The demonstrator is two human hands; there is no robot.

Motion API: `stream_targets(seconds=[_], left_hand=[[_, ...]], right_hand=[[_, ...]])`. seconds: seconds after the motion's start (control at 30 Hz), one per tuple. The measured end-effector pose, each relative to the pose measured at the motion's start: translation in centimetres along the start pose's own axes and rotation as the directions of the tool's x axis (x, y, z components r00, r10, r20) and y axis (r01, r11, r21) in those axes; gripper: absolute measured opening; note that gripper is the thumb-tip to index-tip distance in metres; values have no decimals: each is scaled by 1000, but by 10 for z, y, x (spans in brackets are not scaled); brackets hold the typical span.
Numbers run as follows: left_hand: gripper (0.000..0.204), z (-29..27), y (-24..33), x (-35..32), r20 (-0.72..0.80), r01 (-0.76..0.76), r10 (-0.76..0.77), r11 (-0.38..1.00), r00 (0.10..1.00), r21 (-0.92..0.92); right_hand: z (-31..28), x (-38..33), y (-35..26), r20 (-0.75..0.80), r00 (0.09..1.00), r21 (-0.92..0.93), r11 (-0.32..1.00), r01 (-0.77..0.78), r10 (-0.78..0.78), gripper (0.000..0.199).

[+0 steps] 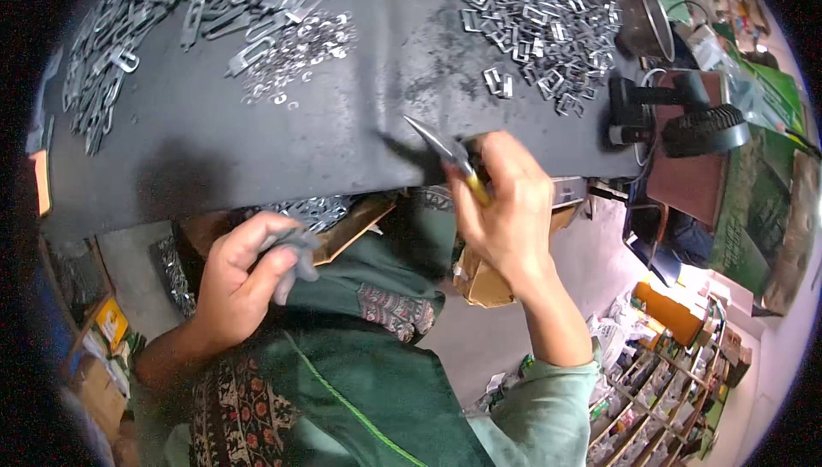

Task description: The person sorts metal hardware components on a workbench and assembles the parts together using pliers and by hand.

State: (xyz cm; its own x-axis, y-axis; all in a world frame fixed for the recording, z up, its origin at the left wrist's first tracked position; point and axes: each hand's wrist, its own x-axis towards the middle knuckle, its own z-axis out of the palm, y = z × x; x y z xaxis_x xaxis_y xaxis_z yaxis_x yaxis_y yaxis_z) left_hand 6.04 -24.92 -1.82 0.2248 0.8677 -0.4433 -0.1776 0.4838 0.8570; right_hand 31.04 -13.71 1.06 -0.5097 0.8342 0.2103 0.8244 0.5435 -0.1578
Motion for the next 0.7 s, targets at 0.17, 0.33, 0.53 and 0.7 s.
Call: stream_targets(seconds=[0.17,0.33,0.53,0.7], left_hand=[[19,3,7,4,-35,-141,141,990,989,-6],[20,-4,8,1,-17,-119,117,984,993,-130],[21,-12,8,1,125,-23,56,968,991,-250],[18,-9,1,1,71,-103,120,973,990,-207]], right_hand=[[-10,10,-56,476,879,757,517,-400,-16,11],[-1,11,-67,347,934,793,560,-241,-89,11],[-3,13,-73,341,935,791,565,-233,-93,11],[-3,12,-72,342,924,798,573,-188,-173,9]])
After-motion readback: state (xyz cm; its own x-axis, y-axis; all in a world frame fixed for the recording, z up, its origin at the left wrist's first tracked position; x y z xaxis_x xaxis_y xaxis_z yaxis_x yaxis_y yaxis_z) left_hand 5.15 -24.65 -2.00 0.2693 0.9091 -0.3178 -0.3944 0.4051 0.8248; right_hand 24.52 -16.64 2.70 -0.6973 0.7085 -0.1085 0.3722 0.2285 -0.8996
